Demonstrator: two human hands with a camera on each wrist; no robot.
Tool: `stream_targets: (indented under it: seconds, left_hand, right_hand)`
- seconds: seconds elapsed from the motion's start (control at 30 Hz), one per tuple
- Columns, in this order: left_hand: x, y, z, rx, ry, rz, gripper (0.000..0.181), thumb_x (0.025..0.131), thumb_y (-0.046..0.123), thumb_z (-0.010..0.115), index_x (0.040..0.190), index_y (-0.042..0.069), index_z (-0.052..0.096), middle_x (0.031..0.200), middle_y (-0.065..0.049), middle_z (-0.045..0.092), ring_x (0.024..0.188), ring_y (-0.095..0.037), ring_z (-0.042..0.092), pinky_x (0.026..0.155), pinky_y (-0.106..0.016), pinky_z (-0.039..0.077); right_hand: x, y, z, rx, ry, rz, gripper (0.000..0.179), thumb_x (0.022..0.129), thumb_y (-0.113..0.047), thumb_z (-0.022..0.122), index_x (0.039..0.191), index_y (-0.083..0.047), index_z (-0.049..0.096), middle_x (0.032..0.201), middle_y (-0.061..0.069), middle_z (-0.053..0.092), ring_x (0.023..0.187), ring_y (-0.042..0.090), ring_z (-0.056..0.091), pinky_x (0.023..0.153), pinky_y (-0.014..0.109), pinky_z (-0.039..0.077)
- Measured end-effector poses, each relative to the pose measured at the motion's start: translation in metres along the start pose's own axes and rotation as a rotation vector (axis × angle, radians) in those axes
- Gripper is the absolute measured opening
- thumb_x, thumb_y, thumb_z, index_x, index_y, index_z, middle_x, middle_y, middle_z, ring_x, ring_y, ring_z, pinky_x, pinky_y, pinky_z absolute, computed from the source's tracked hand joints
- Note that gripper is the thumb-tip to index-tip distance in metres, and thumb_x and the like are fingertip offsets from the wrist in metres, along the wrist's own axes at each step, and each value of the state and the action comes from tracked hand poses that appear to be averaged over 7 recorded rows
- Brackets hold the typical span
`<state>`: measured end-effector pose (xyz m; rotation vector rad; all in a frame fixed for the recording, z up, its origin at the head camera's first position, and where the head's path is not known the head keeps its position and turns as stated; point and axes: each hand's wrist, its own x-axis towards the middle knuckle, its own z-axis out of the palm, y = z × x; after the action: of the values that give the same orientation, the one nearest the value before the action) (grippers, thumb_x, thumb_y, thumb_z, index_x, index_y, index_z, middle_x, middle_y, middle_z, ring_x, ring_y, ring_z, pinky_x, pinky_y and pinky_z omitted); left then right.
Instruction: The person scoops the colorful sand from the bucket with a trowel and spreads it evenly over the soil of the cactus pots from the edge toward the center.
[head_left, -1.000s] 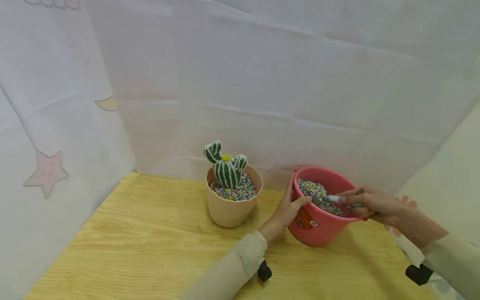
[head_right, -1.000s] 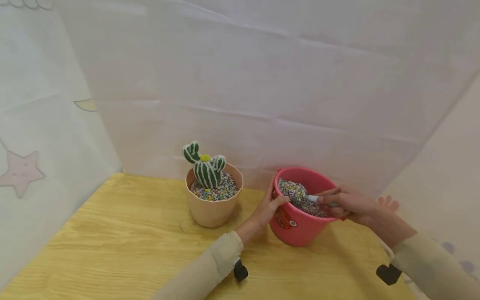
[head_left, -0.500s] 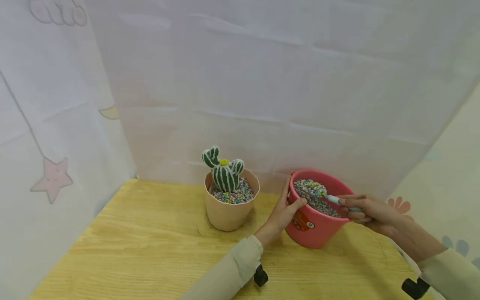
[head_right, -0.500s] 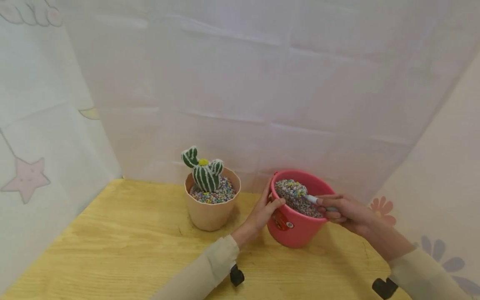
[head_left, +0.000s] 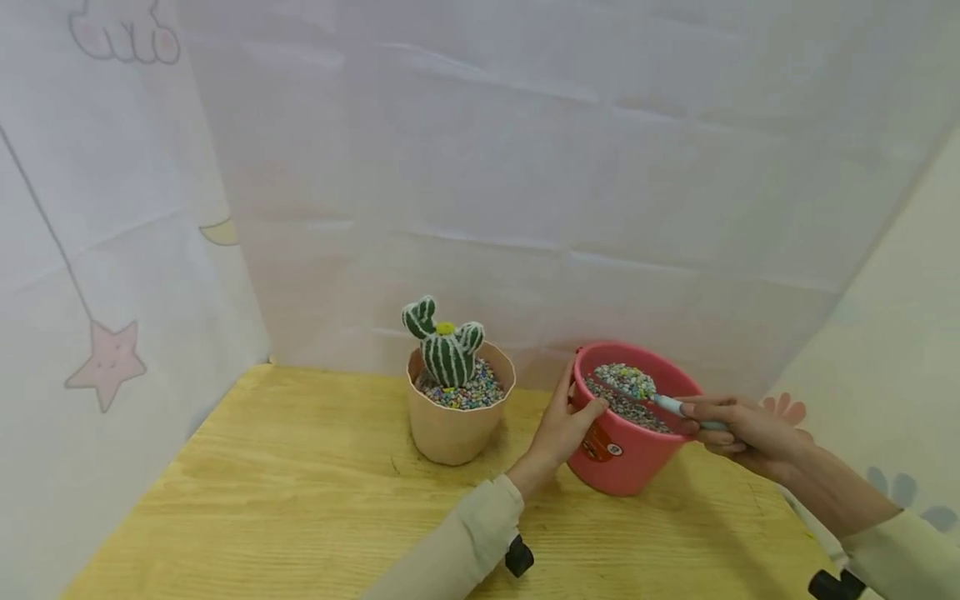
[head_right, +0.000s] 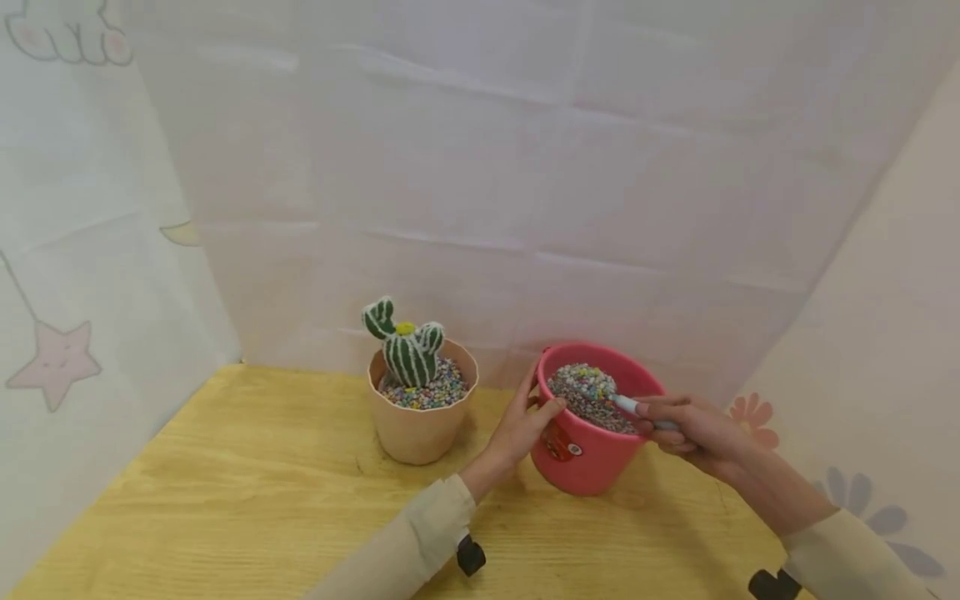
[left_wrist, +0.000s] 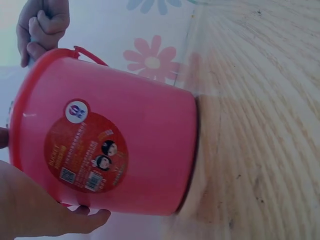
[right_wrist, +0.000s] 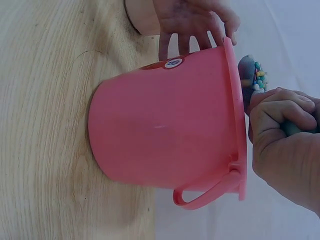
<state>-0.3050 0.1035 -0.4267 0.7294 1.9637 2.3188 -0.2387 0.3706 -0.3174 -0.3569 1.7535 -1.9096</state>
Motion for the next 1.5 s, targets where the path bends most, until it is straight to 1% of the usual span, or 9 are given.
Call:
stream_targets:
  seconds: [0.17, 0.43, 0.57, 0.83, 1.0, 1.13, 1.33, 1.4, 1.5]
  left_hand:
    - [-0.010, 0.012, 0.000, 0.062, 0.044, 0.007, 0.078, 0.097, 0.032, 0.067, 0.163, 0.028, 0.026, 0.136, -0.006, 0.060, 0.114, -0.023, 0.062, 0.092, -0.042, 0.053]
    - [-0.018, 0.031, -0.005, 0.162, 0.129, 0.006, 0.062, 0.095, 0.019, 0.066, 0.154, 0.013, 0.046, 0.138, -0.009, 0.058, 0.117, -0.028, 0.061, 0.091, -0.038, 0.054]
    - [-0.022, 0.037, -0.009, 0.185, 0.149, 0.006, 0.056, 0.096, 0.016, 0.064, 0.150, 0.011, 0.050, 0.138, -0.009, 0.058, 0.118, -0.032, 0.059, 0.090, -0.039, 0.054]
    - [-0.035, 0.056, -0.019, 0.249, 0.165, 0.007, 0.051, 0.098, 0.016, 0.061, 0.147, 0.009, 0.053, 0.140, -0.012, 0.057, 0.121, -0.035, 0.055, 0.097, -0.050, 0.048]
    - [-0.046, 0.070, -0.026, 0.302, 0.176, 0.039, 0.048, 0.097, 0.023, 0.062, 0.144, 0.015, 0.057, 0.139, -0.003, 0.058, 0.123, -0.029, 0.054, 0.097, -0.051, 0.047]
    - [-0.062, 0.082, -0.034, 0.381, 0.185, 0.082, 0.044, 0.097, 0.027, 0.063, 0.141, 0.023, 0.060, 0.139, 0.006, 0.056, 0.123, -0.022, 0.053, 0.094, -0.047, 0.047]
    - [-0.083, 0.095, -0.052, 0.400, 0.194, 0.252, 0.041, 0.094, 0.005, 0.062, 0.134, 0.011, 0.062, 0.136, -0.007, 0.053, 0.121, -0.025, 0.051, 0.099, -0.048, 0.044]
    - [-0.087, 0.097, -0.058, 0.392, 0.221, 0.298, 0.040, 0.093, 0.001, 0.060, 0.132, 0.009, 0.063, 0.136, -0.009, 0.052, 0.121, -0.026, 0.051, 0.100, -0.051, 0.043]
    - [-0.090, 0.097, -0.066, 0.381, 0.309, 0.365, 0.035, 0.094, -0.001, 0.059, 0.127, 0.008, 0.064, 0.139, -0.010, 0.048, 0.128, -0.025, 0.047, 0.103, -0.054, 0.040]
  right_hand:
    - [-0.003, 0.003, 0.003, 0.007, 0.027, 0.020, 0.032, 0.112, -0.012, 0.037, 0.108, -0.002, 0.067, 0.091, 0.004, 0.059, 0.054, 0.010, 0.026, 0.051, 0.026, 0.017]
    - [-0.006, 0.000, 0.007, -0.044, 0.017, 0.010, 0.032, 0.113, -0.012, 0.035, 0.108, -0.003, 0.065, 0.085, 0.002, 0.056, 0.055, 0.011, 0.024, 0.052, 0.029, 0.015]
    - [-0.004, -0.005, 0.011, -0.063, 0.017, 0.004, 0.033, 0.113, -0.012, 0.035, 0.106, -0.003, 0.066, 0.086, 0.002, 0.057, 0.055, 0.010, 0.025, 0.052, 0.029, 0.014]
    - [-0.005, -0.012, 0.019, -0.068, -0.003, -0.014, 0.034, 0.113, -0.011, 0.034, 0.105, -0.003, 0.066, 0.089, 0.003, 0.058, 0.055, 0.011, 0.024, 0.052, 0.030, 0.014]
    - [-0.006, -0.017, 0.023, -0.092, 0.009, -0.009, 0.035, 0.113, -0.013, 0.034, 0.104, -0.002, 0.066, 0.085, 0.001, 0.056, 0.055, 0.012, 0.023, 0.053, 0.031, 0.015]
    - [-0.006, -0.020, 0.026, -0.109, 0.046, 0.012, 0.034, 0.113, -0.015, 0.037, 0.105, -0.002, 0.067, 0.081, 0.001, 0.053, 0.054, 0.011, 0.025, 0.055, 0.032, 0.016]
    - [-0.001, -0.020, 0.029, -0.155, 0.072, 0.007, 0.031, 0.112, -0.016, 0.042, 0.106, -0.002, 0.068, 0.085, 0.004, 0.052, 0.054, 0.013, 0.025, 0.055, 0.033, 0.018]
    - [0.001, -0.020, 0.030, -0.143, 0.060, -0.002, 0.031, 0.112, -0.016, 0.042, 0.106, -0.003, 0.069, 0.086, 0.004, 0.053, 0.054, 0.013, 0.024, 0.054, 0.032, 0.018]
    - [0.005, -0.019, 0.032, -0.120, 0.047, -0.011, 0.031, 0.112, -0.015, 0.042, 0.106, -0.003, 0.070, 0.084, 0.003, 0.053, 0.053, 0.013, 0.024, 0.053, 0.031, 0.017]
